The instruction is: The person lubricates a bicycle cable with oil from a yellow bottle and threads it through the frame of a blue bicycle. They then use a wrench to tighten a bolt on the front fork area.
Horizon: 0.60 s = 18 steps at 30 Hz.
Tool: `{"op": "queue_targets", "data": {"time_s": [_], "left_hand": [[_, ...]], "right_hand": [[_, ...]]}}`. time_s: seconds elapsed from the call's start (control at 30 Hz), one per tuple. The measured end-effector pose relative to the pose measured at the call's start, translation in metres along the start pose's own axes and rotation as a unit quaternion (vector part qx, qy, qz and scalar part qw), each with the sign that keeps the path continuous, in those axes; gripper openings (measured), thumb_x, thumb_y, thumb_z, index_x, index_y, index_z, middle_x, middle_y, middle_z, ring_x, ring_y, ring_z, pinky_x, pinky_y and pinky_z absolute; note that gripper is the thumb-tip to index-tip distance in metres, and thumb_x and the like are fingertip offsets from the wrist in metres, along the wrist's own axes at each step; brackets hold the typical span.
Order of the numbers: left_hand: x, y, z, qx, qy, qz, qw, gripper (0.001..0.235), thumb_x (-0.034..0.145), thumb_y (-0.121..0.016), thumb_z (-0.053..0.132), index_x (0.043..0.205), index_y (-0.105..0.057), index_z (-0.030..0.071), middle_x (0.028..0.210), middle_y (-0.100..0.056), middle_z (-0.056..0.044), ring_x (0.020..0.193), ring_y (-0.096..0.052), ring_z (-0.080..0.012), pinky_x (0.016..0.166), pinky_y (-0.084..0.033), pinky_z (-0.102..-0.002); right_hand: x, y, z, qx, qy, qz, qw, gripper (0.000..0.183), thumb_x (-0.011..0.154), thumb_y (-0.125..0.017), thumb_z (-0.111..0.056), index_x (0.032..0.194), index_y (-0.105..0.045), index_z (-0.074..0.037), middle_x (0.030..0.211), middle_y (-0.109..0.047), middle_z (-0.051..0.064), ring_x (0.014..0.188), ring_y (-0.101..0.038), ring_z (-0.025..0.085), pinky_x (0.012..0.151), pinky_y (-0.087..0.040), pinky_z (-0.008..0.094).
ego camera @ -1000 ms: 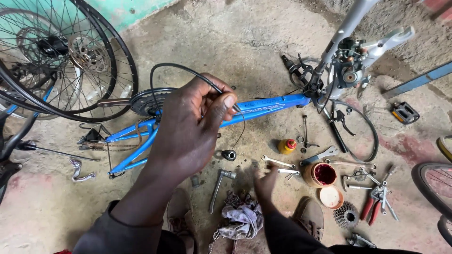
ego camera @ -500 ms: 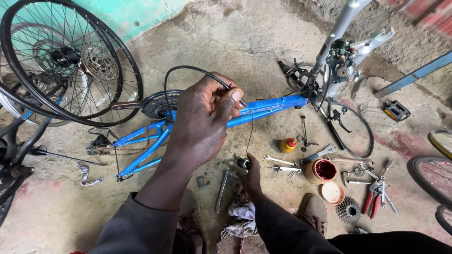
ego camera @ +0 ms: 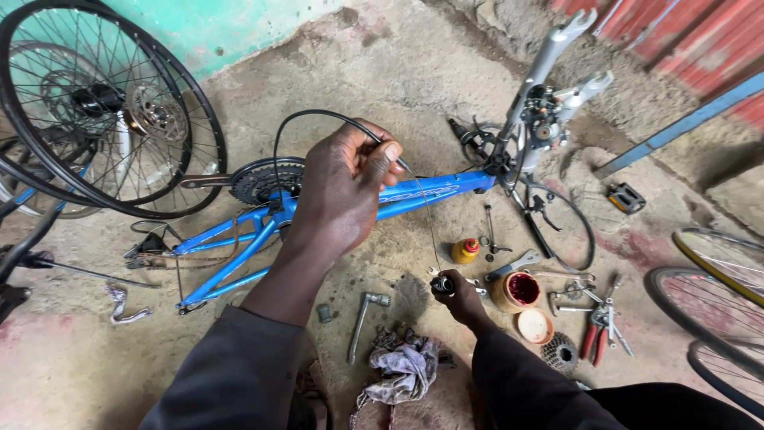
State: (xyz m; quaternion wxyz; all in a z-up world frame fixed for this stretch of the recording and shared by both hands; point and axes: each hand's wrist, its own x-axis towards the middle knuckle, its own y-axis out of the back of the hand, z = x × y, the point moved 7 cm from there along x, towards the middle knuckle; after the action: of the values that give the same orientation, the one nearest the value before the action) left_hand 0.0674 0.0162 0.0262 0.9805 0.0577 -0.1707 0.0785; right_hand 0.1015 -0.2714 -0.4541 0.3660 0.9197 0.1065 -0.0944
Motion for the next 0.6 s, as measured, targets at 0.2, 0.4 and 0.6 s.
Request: {"op": "queue_targets", "data": {"time_s": [0.2, 0.4, 0.6], "left_hand": [[0.010, 0.002, -0.014, -0.035, 0.003, 0.014, 0.999, 0.009, 0.103, -0.061, 0.012, 0.100, -0.067, 0.005, 0.080, -0.074, -0.010, 0.069, -0.071, -0.0099, 0.063, -0.059, -0.018], [0.011, 0.008, -0.016, -0.061, 0.014, 0.040, 0.997, 0.008, 0.104, -0.060, 0.008, 0.100, -0.065, 0.003, 0.079, -0.072, -0.010, 0.067, -0.068, -0.0081, 0.062, -0.057, -0.015], [0.011, 0.012, -0.022, -0.072, 0.010, 0.049, 0.996, 0.008, 0.105, -0.061, 0.008, 0.100, -0.066, 0.003, 0.080, -0.072, -0.012, 0.067, -0.068, -0.0097, 0.061, -0.057, -0.016]], "right_hand": [[-0.017, 0.051, -0.016, -0.095, 0.059, -0.156, 0.981, 0.062, 0.076, -0.087, -0.034, 0.122, -0.046, -0.025, 0.110, -0.075, 0.019, 0.106, -0.072, 0.044, 0.096, -0.054, 0.055], [-0.043, 0.105, -0.046, -0.250, 0.112, -0.227, 0.935, 0.055, 0.074, -0.089, -0.031, 0.114, -0.055, -0.018, 0.098, -0.076, 0.018, 0.102, -0.075, 0.040, 0.091, -0.060, 0.050], [-0.049, 0.147, -0.073, -0.262, 0.123, -0.251, 0.924, 0.054, 0.074, -0.090, -0.030, 0.114, -0.056, -0.015, 0.098, -0.076, 0.020, 0.100, -0.074, 0.043, 0.088, -0.059, 0.054]]}}
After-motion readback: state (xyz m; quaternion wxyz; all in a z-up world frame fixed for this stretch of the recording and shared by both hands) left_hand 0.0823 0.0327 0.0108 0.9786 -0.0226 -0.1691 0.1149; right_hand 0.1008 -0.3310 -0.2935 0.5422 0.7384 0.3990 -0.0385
